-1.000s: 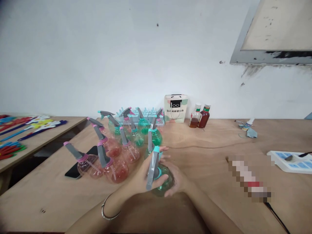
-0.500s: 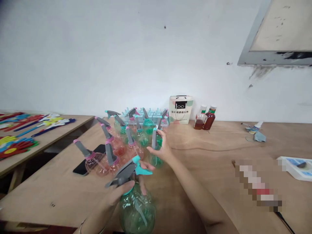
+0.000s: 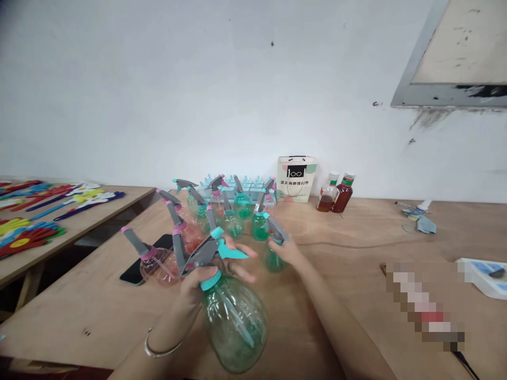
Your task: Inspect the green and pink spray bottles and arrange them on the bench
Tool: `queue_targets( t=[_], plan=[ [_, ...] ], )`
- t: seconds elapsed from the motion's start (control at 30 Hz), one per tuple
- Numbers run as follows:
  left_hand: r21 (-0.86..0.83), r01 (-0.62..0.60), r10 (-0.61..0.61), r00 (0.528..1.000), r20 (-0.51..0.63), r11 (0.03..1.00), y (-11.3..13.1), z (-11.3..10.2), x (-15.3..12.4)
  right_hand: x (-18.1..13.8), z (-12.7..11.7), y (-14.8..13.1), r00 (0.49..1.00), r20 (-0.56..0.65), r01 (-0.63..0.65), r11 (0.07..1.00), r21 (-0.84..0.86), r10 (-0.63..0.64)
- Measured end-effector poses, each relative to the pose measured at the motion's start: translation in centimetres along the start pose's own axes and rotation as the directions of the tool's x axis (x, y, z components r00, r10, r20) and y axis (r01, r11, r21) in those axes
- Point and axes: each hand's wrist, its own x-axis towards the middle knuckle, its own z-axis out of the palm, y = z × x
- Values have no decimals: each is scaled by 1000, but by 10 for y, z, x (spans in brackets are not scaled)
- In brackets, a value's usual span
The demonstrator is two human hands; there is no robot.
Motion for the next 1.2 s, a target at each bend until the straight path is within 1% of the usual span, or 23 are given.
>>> queue_targets(
  t=[0.07,0.13,0.2,0.27,0.37,0.53,0.63,0.77,0.9,0.97,1.13,1.2],
  plan=[
    [34,-14,14,1000,0,999,8,2,9,-3,-21,5,995,-94,-41,999,1,41],
    [99,-23,18,999,50,995,14,4,18,-6,-39,8,986,-158,-62,998,-3,61],
    [172,-29,7,992,126,985,15,7,27,-10,-50,12,982,-181,-63,998,-16,59],
    [210,-36,5,989,145,977,13,9,35,-12,-55,18,980,-194,-51,998,-31,44],
    [221,-42,18,994,110,974,9,13,41,-14,-53,29,974,-225,-26,999,-30,19],
    [246,-37,10,994,110,969,12,17,41,-20,-49,47,956,-293,-10,1000,-22,3],
    [188,-42,22,994,106,981,9,16,44,-26,-49,58,944,-329,-6,1000,-26,-3],
    [105,-41,35,998,58,994,0,12,50,-32,-49,71,936,-351,-32,999,-18,23],
    [69,18,-24,997,78,997,-6,9,54,-33,-49,77,936,-353,-30,999,-34,16],
    [36,31,-33,997,72,999,-9,8,55,-33,-49,78,937,-350,-23,999,-23,14],
    [45,-53,56,996,-64,998,-12,6,56,-34,-49,79,928,-370,-56,998,-26,42],
    [75,-56,60,997,-54,996,-12,5,57,-34,-48,80,923,-381,-68,997,-29,52]
  ],
)
